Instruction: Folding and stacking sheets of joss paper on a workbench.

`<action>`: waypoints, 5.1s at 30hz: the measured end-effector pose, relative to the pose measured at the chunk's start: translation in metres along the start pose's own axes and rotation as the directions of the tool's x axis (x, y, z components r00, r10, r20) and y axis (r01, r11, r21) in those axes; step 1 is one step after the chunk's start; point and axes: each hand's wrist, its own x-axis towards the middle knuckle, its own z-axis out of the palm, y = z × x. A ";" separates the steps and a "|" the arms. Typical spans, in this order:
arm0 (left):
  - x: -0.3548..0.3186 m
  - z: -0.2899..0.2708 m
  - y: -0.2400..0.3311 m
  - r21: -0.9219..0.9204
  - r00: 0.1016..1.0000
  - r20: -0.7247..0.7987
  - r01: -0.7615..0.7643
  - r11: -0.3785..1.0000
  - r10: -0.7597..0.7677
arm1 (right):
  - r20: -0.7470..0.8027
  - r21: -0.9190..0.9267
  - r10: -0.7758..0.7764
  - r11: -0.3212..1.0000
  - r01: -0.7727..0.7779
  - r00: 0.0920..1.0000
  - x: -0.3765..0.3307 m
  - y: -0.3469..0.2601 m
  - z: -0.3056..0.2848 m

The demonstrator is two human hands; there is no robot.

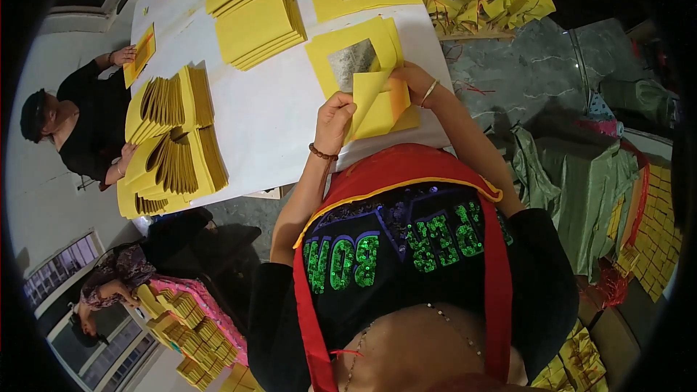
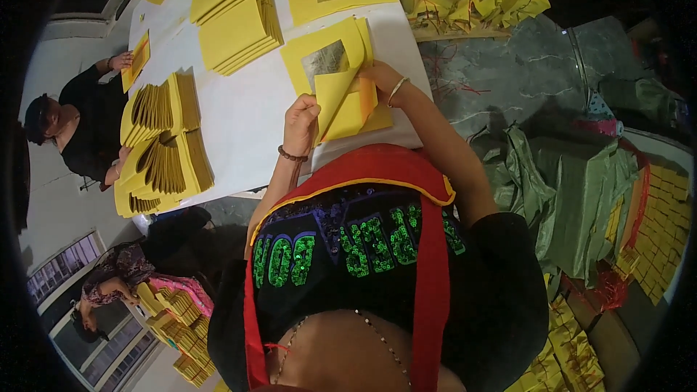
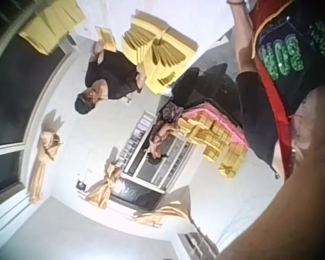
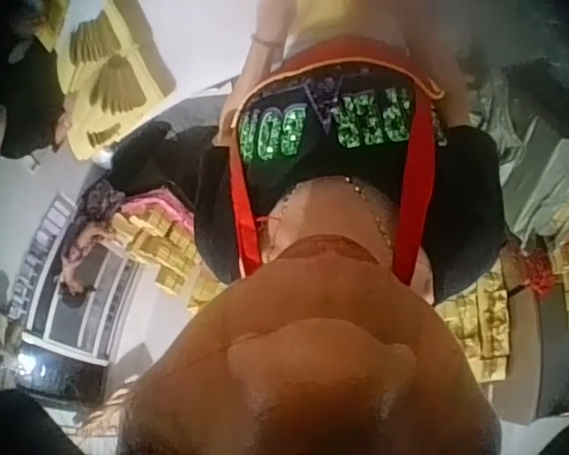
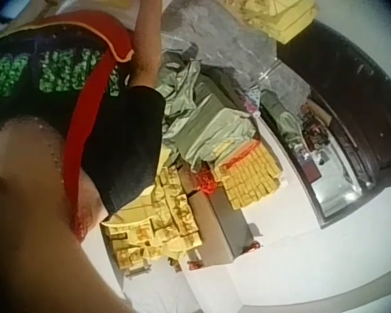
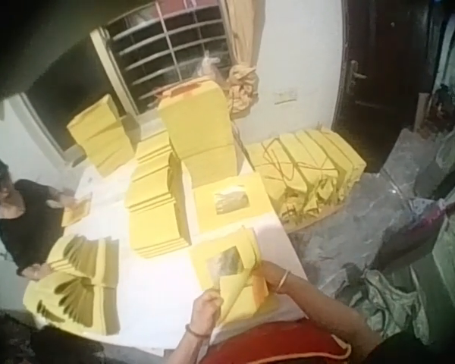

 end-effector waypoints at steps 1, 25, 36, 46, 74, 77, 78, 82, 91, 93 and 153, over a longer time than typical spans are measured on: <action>0.000 -0.002 -0.002 0.002 1.000 0.000 0.001 1.000 -0.001 | -0.037 0.027 -0.002 1.000 0.003 0.999 0.001 0.000 0.002; 0.011 0.012 0.009 0.726 0.831 0.529 -0.548 0.416 0.171 | -0.354 -0.207 -0.375 0.925 0.319 0.857 0.000 0.008 -0.016; 0.017 0.020 0.015 0.663 0.658 0.729 -0.747 0.044 0.189 | -0.283 -0.172 -0.277 0.956 0.236 0.918 -0.003 -0.002 -0.019; 0.018 0.018 0.017 0.564 0.561 0.825 -0.823 -0.070 0.067 | -0.266 -0.133 -0.248 0.966 0.220 0.932 -0.003 -0.001 -0.021; 0.021 0.016 0.007 0.521 0.519 0.853 -0.847 -0.110 0.050 | -0.318 -0.099 -0.230 0.973 0.209 0.920 -0.002 -0.003 -0.019; 0.022 0.015 0.008 0.509 0.506 0.861 -0.853 -0.117 0.056 | -0.328 -0.072 -0.220 0.976 0.207 0.919 -0.004 -0.005 -0.014; 0.022 0.015 0.007 0.506 0.504 0.862 -0.854 -0.120 0.050 | -0.329 -0.072 -0.220 0.975 0.208 0.918 -0.003 -0.004 -0.016; 0.022 0.015 0.006 0.506 0.505 0.862 -0.856 -0.107 0.038 | -0.298 -0.006 -0.235 0.970 0.244 0.925 0.001 0.000 -0.023; 0.019 0.010 -0.002 0.570 0.570 0.822 -0.822 -0.023 -0.004 | -0.337 -0.284 -0.356 0.921 0.267 0.872 -0.004 0.000 -0.005; 0.020 0.003 -0.004 0.623 0.621 0.779 -0.782 0.003 0.085 | -0.329 -0.298 -0.351 0.920 0.257 0.877 -0.004 0.000 -0.007; 0.013 -0.007 -0.031 0.293 0.858 -0.457 -0.105 0.950 0.235 | -0.247 -0.561 -0.500 0.772 0.299 0.830 -0.045 0.045 -0.017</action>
